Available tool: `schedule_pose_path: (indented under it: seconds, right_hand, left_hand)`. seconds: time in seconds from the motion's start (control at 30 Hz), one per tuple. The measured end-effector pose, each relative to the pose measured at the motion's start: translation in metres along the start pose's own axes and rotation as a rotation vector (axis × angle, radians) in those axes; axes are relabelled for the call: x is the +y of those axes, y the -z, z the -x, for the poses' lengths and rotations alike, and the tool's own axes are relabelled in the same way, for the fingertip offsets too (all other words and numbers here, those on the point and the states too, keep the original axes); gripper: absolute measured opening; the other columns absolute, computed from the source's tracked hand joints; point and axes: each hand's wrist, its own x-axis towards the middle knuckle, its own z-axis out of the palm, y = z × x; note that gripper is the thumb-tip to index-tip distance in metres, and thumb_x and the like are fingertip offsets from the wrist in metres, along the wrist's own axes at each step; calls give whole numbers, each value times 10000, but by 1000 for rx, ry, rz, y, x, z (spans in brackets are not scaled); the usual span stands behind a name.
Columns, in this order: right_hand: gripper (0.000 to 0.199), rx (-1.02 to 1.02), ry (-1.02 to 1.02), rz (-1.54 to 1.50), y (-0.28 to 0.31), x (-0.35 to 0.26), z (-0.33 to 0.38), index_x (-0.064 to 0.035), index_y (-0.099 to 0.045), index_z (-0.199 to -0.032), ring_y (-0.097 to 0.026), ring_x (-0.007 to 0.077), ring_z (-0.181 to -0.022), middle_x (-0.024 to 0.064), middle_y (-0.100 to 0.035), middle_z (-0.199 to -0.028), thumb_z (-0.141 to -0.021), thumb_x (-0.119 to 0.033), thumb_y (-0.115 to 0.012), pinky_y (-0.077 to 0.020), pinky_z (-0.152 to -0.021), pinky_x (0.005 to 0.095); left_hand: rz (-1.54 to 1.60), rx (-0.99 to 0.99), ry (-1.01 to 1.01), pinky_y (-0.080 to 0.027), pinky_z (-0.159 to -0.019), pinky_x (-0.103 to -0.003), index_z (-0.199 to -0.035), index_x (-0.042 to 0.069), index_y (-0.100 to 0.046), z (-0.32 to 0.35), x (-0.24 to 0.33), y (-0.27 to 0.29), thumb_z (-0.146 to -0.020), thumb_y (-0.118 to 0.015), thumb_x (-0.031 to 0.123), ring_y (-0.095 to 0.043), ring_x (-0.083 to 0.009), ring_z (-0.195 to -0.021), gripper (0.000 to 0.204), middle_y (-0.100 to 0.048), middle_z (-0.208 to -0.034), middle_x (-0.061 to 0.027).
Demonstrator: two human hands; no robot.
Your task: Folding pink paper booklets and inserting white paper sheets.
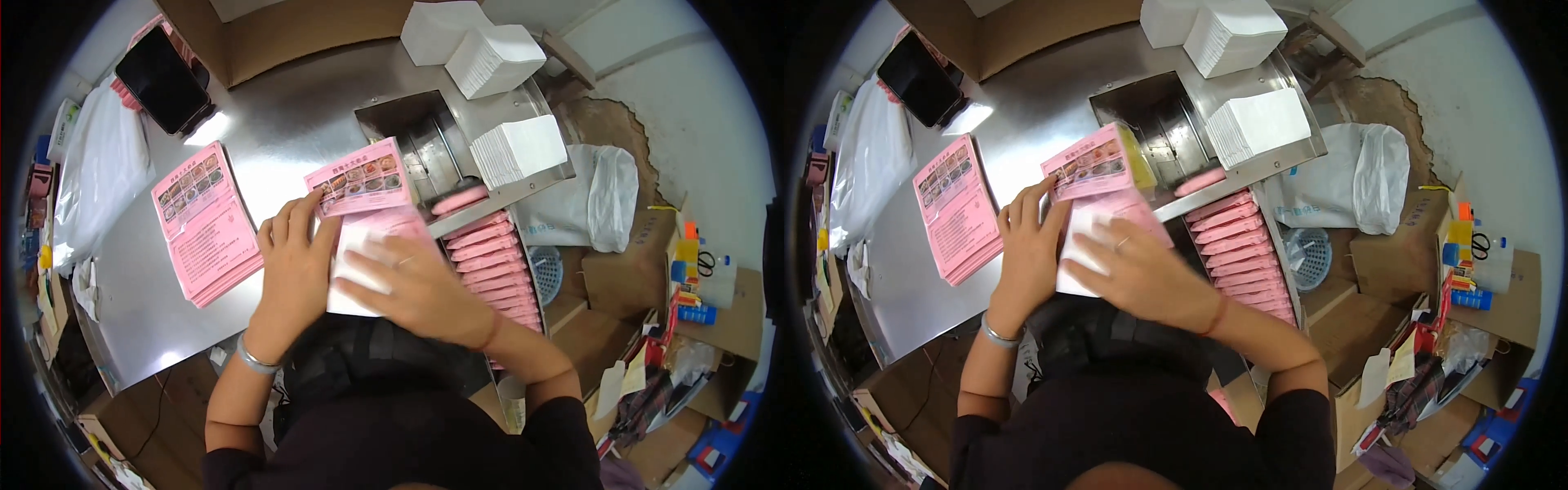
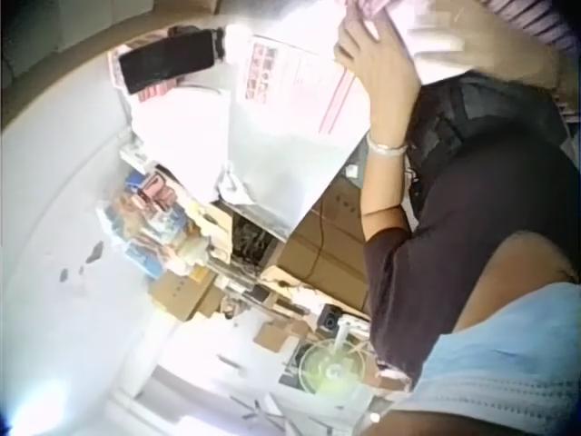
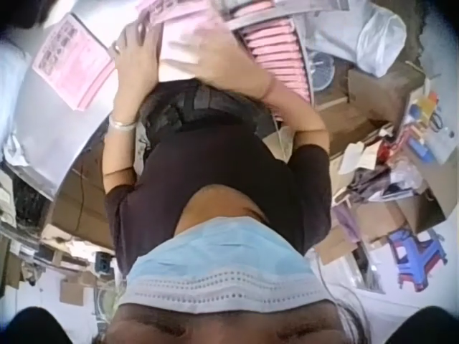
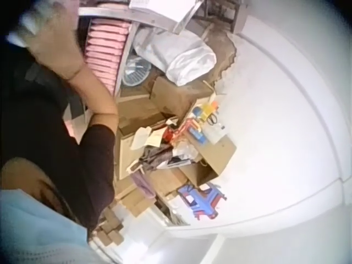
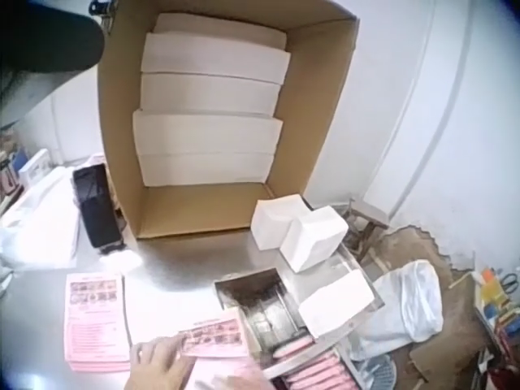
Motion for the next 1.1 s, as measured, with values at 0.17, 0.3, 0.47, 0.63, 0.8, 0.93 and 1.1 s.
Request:
schedule_pose_path:
  seconds: [0.17,0.3,0.47,0.63,0.8,0.93,1.1]
  right_hand:
    - [151,175,-291,369,-28,43,-34,-39,-660,-907,-574,300,-1008,119,-600,-1038,-794,-96,-578,-448,-971,453]
    - [181,409,-408,-33,15,69,-13,13,-667,-955,-544,328,-1046,165,-603,-1108,-796,-32,-594,-448,-932,444]
    - [233,489,-739,615,49,95,15,22,-678,-1074,-556,325,-986,150,-607,-1066,-859,-47,-621,-464,-851,421]
    - [286,383,-721,504,61,107,29,13,-677,-1096,-533,320,-950,146,-570,-1056,-813,-25,-659,-469,-818,402]
    - [331,471,-627,418,79,103,50,-4,-670,-1134,-571,326,-1032,139,-608,-1137,-807,-16,-622,-461,-877,392]
    - [316,167,-244,168,-2,4,1,-62,-679,-1137,-625,315,-1085,141,-656,-1121,-833,-108,-602,-459,-995,483]
    - [173,-110,-498,159,-11,68,-28,-84,-699,-909,-651,344,-857,170,-682,-950,-829,-174,-575,-519,-844,485]
  left_hand:
    - [179,115,52,-332,-940,-475,-1011,71,-570,-8,18,0,-657,-787,170,-445,-361,-1212,427,-470,-1319,-169]
    - [125,60,-179,-309,-1027,-553,-988,70,-577,-17,23,5,-596,-857,222,-402,-401,-1286,504,-417,-1422,-211]
    - [-49,3,-103,-234,-1072,-670,-984,54,-607,-53,29,6,-608,-817,522,-327,-481,-1360,636,-402,-1446,-262]
    - [-115,-74,13,-402,-911,-533,-1012,51,-623,-59,18,21,-723,-729,552,-544,-368,-1042,588,-480,-1346,-321]
    - [230,-194,-63,-459,-816,-429,-1135,77,-619,-20,25,11,-726,-753,375,-553,-302,-1004,523,-480,-1347,-287]
    - [284,-31,-61,-476,-870,-445,-1226,76,-598,-26,1,3,-656,-781,123,-556,-382,-1091,601,-432,-1416,-216]
    - [517,31,-227,-542,-870,-368,-1339,180,-578,-46,38,1,-731,-722,19,-604,-346,-1057,646,-490,-1371,-208]
